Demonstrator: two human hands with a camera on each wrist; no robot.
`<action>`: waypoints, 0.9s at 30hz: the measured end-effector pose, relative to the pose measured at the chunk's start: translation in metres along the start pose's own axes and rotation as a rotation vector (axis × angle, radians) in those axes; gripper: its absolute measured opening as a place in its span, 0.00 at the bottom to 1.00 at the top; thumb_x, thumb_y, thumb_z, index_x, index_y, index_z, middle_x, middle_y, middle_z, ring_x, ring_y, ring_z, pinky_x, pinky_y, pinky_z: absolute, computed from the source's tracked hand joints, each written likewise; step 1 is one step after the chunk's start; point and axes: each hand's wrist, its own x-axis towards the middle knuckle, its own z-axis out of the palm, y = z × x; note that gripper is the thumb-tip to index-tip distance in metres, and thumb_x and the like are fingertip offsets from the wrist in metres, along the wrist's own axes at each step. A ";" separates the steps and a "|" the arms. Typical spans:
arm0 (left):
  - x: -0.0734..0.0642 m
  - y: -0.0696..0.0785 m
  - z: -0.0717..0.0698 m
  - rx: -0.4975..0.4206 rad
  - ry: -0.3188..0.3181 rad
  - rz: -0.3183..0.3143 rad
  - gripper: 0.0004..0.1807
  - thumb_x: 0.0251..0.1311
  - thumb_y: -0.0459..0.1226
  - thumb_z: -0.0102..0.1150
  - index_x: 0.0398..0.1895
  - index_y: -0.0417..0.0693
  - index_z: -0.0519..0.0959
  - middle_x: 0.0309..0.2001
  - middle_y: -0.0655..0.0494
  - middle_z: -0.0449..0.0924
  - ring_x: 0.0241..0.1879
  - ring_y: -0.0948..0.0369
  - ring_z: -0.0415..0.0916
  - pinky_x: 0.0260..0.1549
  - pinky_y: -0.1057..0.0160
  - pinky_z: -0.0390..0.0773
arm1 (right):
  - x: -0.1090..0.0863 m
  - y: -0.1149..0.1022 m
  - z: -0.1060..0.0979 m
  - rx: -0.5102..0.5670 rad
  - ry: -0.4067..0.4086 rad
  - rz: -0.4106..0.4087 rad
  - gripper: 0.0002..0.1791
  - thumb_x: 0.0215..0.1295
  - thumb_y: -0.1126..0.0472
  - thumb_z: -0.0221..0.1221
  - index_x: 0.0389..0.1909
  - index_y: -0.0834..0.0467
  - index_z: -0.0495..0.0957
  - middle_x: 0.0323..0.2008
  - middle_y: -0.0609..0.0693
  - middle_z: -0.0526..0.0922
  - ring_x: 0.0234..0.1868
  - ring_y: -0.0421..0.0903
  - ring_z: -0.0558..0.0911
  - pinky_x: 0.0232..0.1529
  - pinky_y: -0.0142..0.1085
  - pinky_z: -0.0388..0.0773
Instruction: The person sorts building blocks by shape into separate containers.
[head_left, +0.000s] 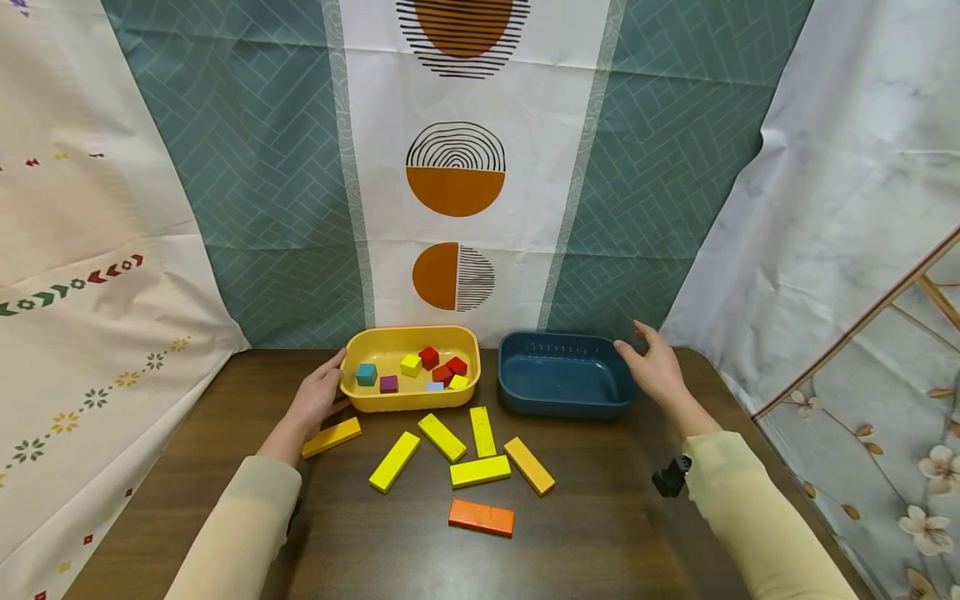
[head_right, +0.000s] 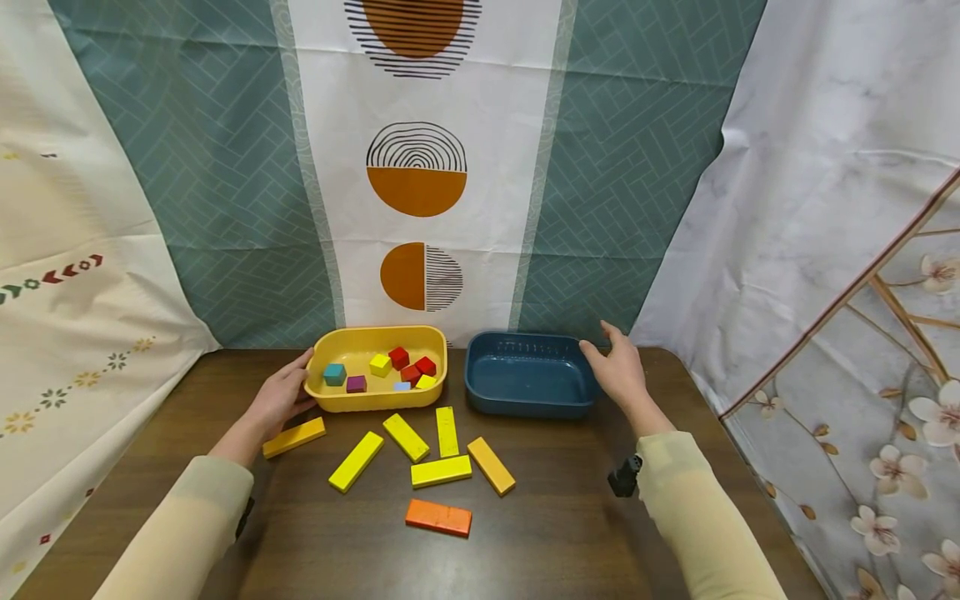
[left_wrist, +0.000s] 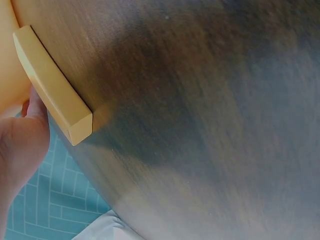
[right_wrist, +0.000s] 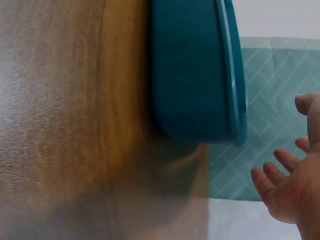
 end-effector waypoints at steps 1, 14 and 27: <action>0.000 0.000 0.000 0.000 0.000 0.000 0.32 0.80 0.42 0.31 0.84 0.66 0.43 0.83 0.48 0.41 0.75 0.42 0.56 0.67 0.42 0.65 | 0.000 0.003 0.000 0.010 -0.011 0.018 0.45 0.76 0.38 0.51 0.81 0.62 0.50 0.75 0.69 0.59 0.71 0.68 0.64 0.66 0.64 0.65; -0.001 0.001 0.002 -0.032 0.003 0.003 0.32 0.80 0.41 0.33 0.83 0.66 0.45 0.83 0.48 0.41 0.75 0.42 0.56 0.67 0.42 0.65 | -0.011 0.030 0.015 0.127 -0.087 0.098 0.45 0.78 0.42 0.50 0.81 0.65 0.45 0.72 0.72 0.62 0.72 0.67 0.63 0.69 0.60 0.63; 0.000 0.000 0.002 -0.002 0.003 0.000 0.31 0.81 0.41 0.31 0.84 0.65 0.43 0.83 0.48 0.40 0.75 0.42 0.55 0.68 0.42 0.64 | -0.021 0.043 0.025 0.246 -0.101 0.153 0.32 0.81 0.52 0.40 0.83 0.53 0.50 0.80 0.61 0.51 0.76 0.64 0.56 0.70 0.63 0.60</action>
